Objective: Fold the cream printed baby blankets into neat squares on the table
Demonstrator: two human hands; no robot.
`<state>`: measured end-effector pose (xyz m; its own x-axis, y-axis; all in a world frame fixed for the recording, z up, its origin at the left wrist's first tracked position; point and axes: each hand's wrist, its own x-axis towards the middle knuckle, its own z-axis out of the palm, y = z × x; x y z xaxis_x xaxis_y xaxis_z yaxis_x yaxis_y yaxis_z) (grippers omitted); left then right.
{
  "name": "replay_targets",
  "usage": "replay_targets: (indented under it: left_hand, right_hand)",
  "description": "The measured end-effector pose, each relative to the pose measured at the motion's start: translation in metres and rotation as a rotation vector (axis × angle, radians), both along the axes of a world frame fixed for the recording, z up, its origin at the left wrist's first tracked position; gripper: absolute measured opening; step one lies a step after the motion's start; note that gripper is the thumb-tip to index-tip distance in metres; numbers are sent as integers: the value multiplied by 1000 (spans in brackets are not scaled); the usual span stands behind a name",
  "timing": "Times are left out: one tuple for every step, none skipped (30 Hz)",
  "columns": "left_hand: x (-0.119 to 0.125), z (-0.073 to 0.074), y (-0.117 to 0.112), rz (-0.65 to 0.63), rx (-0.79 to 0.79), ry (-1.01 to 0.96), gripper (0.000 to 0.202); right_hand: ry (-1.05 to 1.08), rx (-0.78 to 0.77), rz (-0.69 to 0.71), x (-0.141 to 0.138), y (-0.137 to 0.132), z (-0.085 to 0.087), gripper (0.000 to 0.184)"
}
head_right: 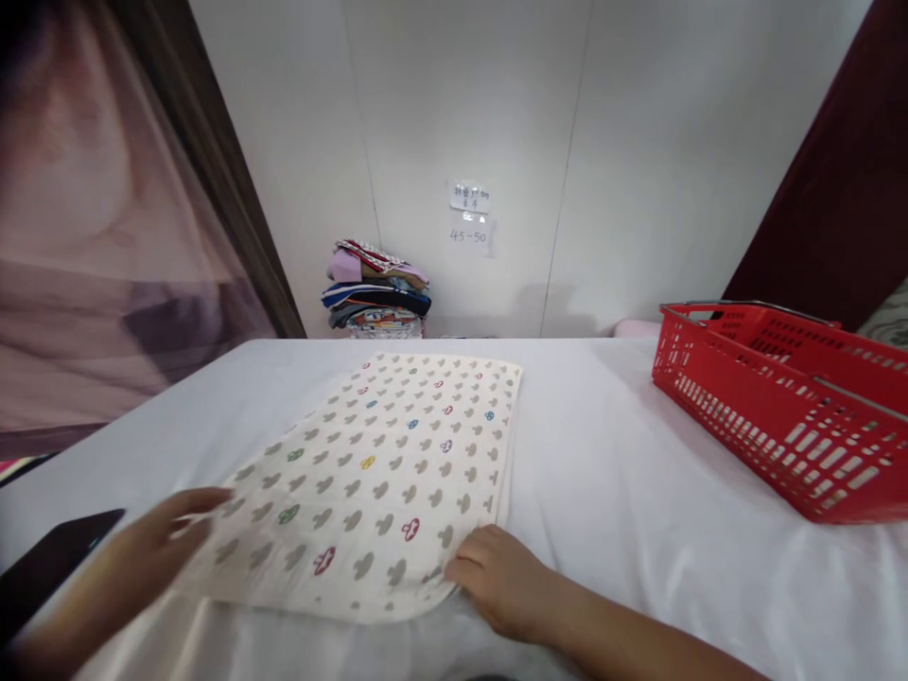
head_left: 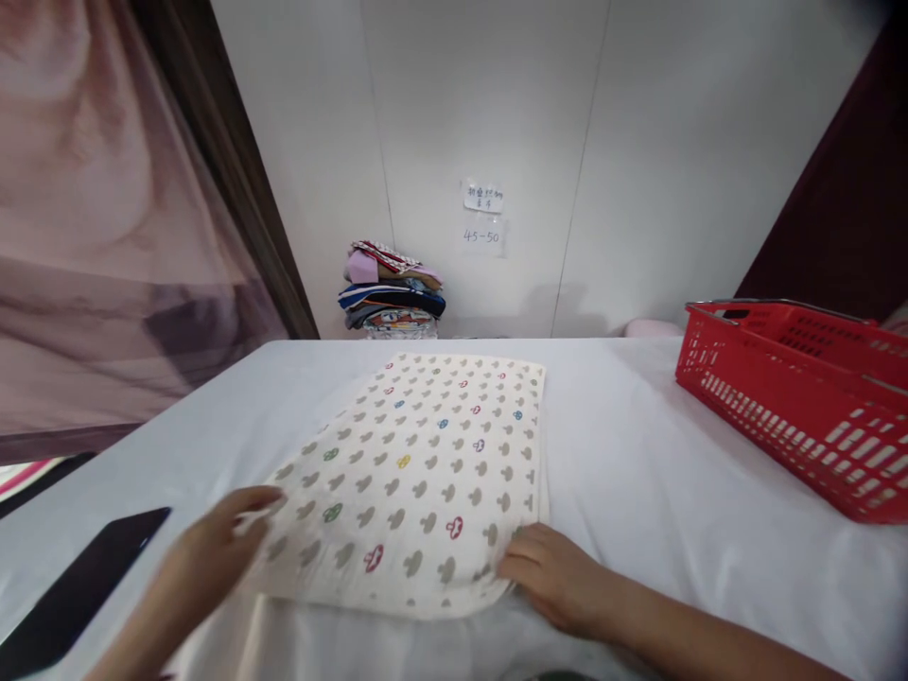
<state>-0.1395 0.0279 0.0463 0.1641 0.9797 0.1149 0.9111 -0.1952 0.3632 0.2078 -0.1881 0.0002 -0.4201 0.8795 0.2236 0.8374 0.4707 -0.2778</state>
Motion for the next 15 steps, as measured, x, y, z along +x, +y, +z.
replay_targets:
  left_hand:
    - [26,-1,-17,-140,-32,-61,27]
    - [53,-4,-36,-278,-38,-104,29]
    - [80,-8,-56,-431,-45,-120,33]
    - [104,-13,-75,-573,-46,-116,42]
    - [125,-18,-92,-691,-49,-102,52]
    - [142,-21,-106,-778,-52,-76,57]
    - [155,-24,-115,-823,-53,-42,53]
    - [164,-26,-121,-846,-70,0,41]
    - [170,-27,-123,-860,-91,40,31]
    - [174,-28,-123,-873,-114,78,24]
    - [175,-29,-121,-893,-137,114,20]
    - [175,-31,-118,-924,-153,151,18]
    - [174,-34,-116,-959,-163,196,16]
    - [174,-36,-114,-990,-168,249,15]
    - [173,-39,-113,-1015,-174,304,13]
  right_hand:
    - [55,8,-19,1,2,2,33]
    - [113,16,-49,2,4,4,37]
    - [170,23,-82,3,6,8,40]
    - [221,26,-119,3,8,12,41]
    - [266,22,-151,3,10,16,40]
    - [304,13,-174,3,12,19,39]
    - [332,4,-187,3,13,22,38]
    - [349,-6,-194,3,14,24,37]
    - [355,-19,-193,3,14,24,37]
    - [348,-33,-179,4,14,24,36]
    - [332,-52,-151,6,14,23,35]
    - [315,-79,-112,10,14,22,33]
    - [305,-123,-55,16,16,20,30]
    - [318,-180,6,24,18,19,27]
    - [359,-238,55,34,22,18,24]
